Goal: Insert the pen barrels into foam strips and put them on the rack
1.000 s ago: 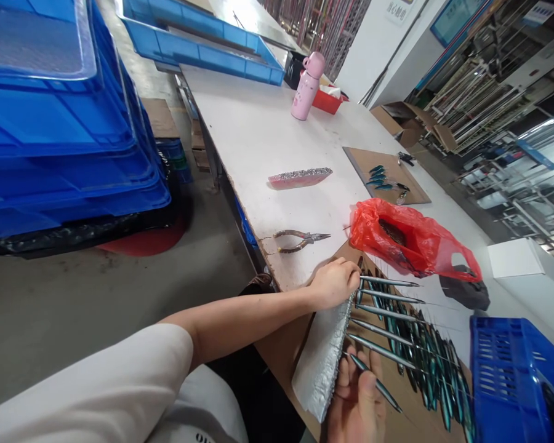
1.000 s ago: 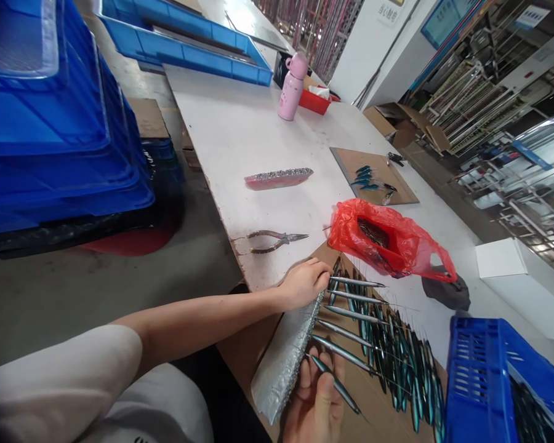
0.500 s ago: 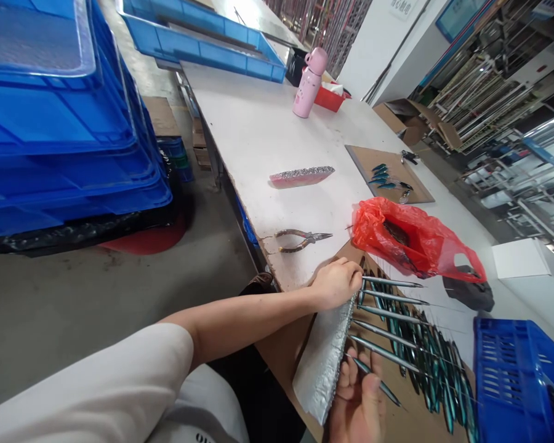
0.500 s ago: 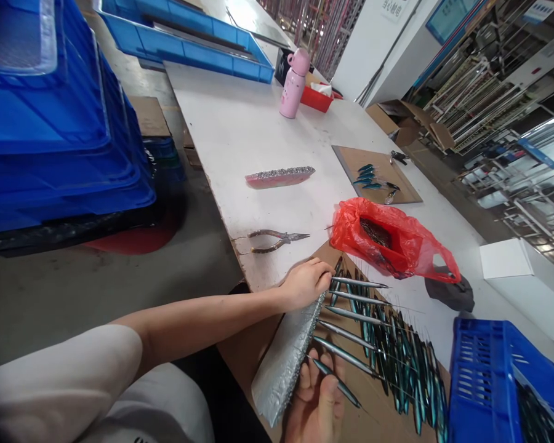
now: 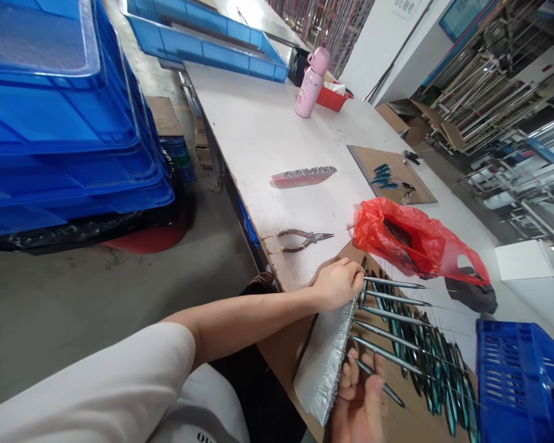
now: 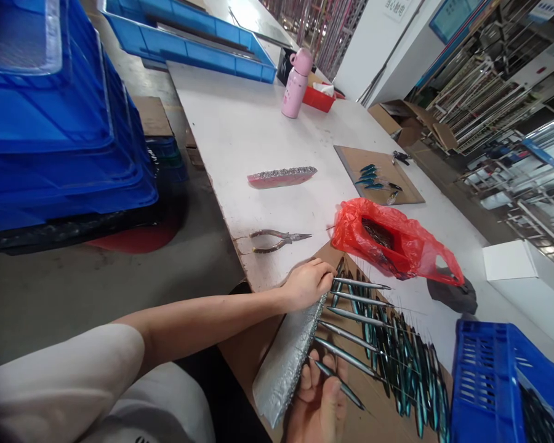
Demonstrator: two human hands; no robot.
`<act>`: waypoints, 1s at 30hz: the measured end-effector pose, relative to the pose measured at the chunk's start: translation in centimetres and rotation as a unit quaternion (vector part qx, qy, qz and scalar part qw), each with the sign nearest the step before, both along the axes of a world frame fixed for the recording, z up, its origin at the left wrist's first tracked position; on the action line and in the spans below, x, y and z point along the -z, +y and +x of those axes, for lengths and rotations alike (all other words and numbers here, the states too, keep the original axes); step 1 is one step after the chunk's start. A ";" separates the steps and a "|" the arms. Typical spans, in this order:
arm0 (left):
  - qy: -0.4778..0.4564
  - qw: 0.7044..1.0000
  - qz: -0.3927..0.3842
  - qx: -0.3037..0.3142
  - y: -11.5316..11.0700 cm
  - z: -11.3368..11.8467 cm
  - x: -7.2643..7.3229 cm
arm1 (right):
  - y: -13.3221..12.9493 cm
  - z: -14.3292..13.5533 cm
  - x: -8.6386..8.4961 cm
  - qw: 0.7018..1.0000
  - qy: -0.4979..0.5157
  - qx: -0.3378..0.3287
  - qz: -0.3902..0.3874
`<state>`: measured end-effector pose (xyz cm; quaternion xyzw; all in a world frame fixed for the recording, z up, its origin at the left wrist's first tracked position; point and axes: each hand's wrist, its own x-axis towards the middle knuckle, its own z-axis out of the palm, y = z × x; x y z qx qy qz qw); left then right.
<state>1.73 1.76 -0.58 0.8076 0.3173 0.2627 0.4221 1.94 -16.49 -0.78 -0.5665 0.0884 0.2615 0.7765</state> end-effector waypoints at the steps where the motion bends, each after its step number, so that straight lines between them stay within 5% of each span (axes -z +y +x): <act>1: -0.001 1.000 0.001 -0.001 0.0 0.0 0.1 | 0.0 0.0 0.0 1.000 0.000 0.001 -0.001; 15: 0.004 1.000 0.001 0.001 0.0 0.0 0.0 | 0.0 0.1 0.1 1.000 -0.007 -0.001 -0.015; 30: 0.009 1.000 0.001 0.001 -0.1 0.1 0.1 | -1.1 1.0 -1.7 0.969 -0.186 -0.095 -0.135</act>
